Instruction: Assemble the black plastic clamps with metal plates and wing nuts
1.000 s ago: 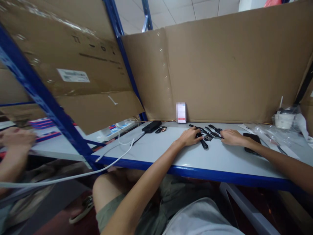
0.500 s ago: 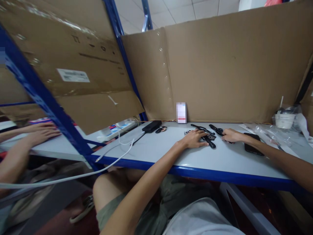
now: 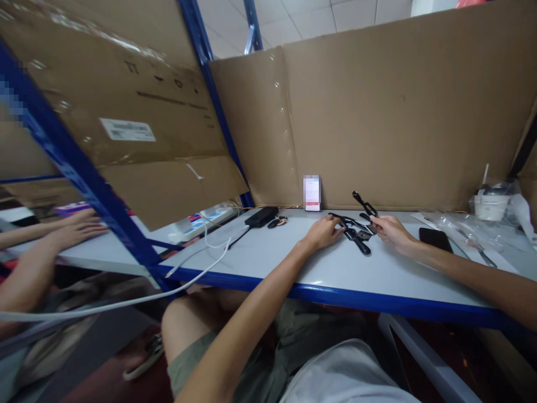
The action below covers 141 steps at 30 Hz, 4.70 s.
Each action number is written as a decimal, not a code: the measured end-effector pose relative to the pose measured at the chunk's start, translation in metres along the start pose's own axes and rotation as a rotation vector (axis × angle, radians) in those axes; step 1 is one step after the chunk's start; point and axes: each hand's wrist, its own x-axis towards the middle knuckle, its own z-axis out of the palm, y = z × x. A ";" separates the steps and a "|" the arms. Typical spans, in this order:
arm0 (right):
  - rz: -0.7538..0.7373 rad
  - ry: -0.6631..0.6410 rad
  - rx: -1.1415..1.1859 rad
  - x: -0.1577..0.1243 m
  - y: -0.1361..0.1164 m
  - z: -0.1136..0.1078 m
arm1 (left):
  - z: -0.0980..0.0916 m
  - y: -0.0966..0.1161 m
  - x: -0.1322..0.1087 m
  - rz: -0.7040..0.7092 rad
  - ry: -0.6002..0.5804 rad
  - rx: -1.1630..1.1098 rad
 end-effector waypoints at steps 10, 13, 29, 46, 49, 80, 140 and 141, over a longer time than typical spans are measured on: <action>0.041 -0.198 -0.033 -0.023 -0.001 0.031 | 0.016 -0.020 0.007 0.063 -0.036 0.054; 0.154 -0.245 -0.091 -0.023 0.004 0.032 | 0.014 -0.021 0.006 0.074 -0.035 0.025; -0.114 0.141 -0.051 -0.007 0.002 0.014 | 0.002 -0.026 0.007 -0.364 0.100 -0.015; -0.009 -0.046 -0.052 -0.015 0.019 0.031 | 0.015 -0.035 0.008 -0.342 -0.033 0.072; 0.009 -0.074 -0.093 -0.015 0.018 0.032 | 0.013 -0.034 0.004 -0.388 -0.040 0.103; 0.024 -0.102 -0.140 -0.016 0.017 0.033 | 0.012 -0.021 0.001 -0.188 -0.094 0.174; 0.014 -0.081 -0.074 -0.010 0.023 0.028 | 0.014 -0.061 0.020 -0.364 -0.106 -0.410; 0.016 -0.082 -0.071 -0.010 0.023 0.028 | 0.015 -0.062 0.020 -0.369 -0.096 -0.415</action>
